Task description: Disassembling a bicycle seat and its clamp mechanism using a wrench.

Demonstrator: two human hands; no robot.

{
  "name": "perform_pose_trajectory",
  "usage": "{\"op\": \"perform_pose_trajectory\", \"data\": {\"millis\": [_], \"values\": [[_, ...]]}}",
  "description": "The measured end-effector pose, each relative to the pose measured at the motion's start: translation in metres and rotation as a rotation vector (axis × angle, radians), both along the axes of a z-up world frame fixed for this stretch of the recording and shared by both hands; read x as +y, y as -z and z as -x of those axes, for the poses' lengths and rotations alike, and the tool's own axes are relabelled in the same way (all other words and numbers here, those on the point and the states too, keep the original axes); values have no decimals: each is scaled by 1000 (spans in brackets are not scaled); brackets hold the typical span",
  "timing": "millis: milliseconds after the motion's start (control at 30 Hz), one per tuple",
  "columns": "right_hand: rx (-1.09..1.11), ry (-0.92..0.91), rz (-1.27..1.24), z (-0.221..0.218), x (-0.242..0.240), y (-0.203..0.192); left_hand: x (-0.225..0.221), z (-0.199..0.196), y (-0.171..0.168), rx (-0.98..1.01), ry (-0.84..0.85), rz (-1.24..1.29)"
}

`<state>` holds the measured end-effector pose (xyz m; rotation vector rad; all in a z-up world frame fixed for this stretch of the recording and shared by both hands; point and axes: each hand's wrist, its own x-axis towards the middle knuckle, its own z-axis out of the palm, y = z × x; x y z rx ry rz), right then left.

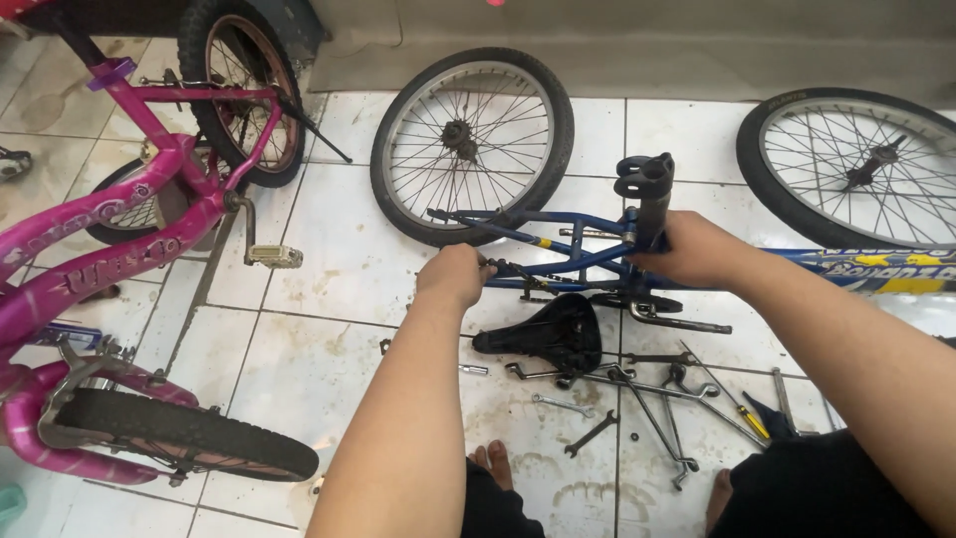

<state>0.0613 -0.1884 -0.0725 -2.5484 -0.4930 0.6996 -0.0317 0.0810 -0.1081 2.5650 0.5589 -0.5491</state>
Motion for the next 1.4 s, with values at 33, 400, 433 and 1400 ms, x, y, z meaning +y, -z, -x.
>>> {"op": "perform_pose_trajectory", "data": {"millis": [33, 400, 433, 1400], "values": [[8, 1, 6, 0, -1, 1, -1, 1, 2, 30, 9, -11], [11, 18, -3, -1, 2, 0, -4, -18, 48, 13, -7, 43], [9, 21, 0, 0, 2, -1, -2, -22, 60, 4, -6, 46], [-41, 7, 122, -17, -2, 26, 81, 11, -24, 467, -273, 87]]}}
